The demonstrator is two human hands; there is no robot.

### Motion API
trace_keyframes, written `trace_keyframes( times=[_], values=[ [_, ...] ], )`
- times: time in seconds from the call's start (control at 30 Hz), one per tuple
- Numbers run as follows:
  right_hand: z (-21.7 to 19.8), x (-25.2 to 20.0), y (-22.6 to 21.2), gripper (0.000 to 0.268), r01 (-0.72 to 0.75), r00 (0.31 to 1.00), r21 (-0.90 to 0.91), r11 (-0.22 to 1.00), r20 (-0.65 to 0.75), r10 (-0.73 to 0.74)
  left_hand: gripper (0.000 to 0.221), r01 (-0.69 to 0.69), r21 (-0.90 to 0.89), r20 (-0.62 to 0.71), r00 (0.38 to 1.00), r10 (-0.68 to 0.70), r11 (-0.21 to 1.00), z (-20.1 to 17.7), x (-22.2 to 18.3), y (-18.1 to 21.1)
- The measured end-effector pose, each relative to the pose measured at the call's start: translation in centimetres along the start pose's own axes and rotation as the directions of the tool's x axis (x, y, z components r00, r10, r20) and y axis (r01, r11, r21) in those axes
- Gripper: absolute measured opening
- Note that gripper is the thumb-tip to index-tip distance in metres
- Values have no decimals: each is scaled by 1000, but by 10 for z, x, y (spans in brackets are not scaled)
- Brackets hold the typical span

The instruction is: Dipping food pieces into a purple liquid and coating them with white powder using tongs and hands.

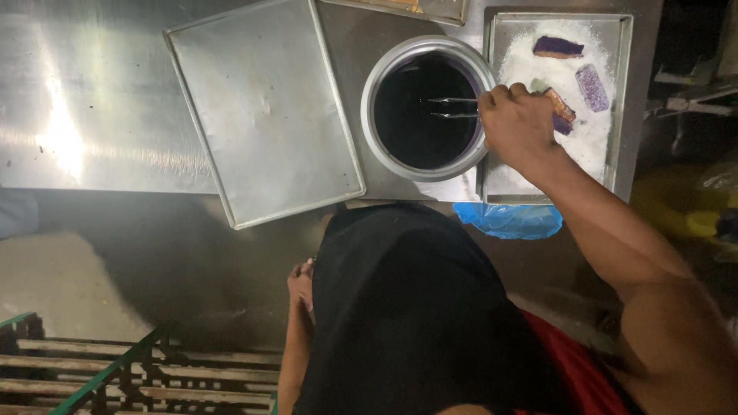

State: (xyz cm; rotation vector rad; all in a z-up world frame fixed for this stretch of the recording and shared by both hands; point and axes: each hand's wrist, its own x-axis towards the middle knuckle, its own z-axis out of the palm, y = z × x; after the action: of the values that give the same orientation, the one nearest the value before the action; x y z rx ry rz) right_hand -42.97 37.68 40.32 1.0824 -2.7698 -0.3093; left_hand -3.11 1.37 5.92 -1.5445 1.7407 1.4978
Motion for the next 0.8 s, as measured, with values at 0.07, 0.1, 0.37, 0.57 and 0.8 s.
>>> trace_keyframes(
  times=[0.07, 0.1, 0.37, 0.57, 0.8],
  values=[
    [5, -3, 1, 29, -8, 1000, -7, 1000, -17, 8, 66, 64, -46, 8, 998, -64, 997, -4, -12, 20],
    [6, -4, 1, 29, -10, 1000, -7, 1000, -18, 10, 66, 62, -45, 8, 998, -62, 997, -5, -8, 18],
    [-1, -9, -2, 28, -34, 999, 2, 999, -22, 34, 47, -112, 148, 223, 972, 77, 983, -6, 9, 13],
    [7, -17, -2, 20, -46, 998, -23, 999, -42, 45, 38, -327, -164, 212, 910, 356, 931, -6, 47, -23],
    [-4, -23, -2, 18, -59, 998, -14, 998, -18, 59, 45, 22, -239, 182, 983, 22, 971, -1, 32, -8]
  ],
)
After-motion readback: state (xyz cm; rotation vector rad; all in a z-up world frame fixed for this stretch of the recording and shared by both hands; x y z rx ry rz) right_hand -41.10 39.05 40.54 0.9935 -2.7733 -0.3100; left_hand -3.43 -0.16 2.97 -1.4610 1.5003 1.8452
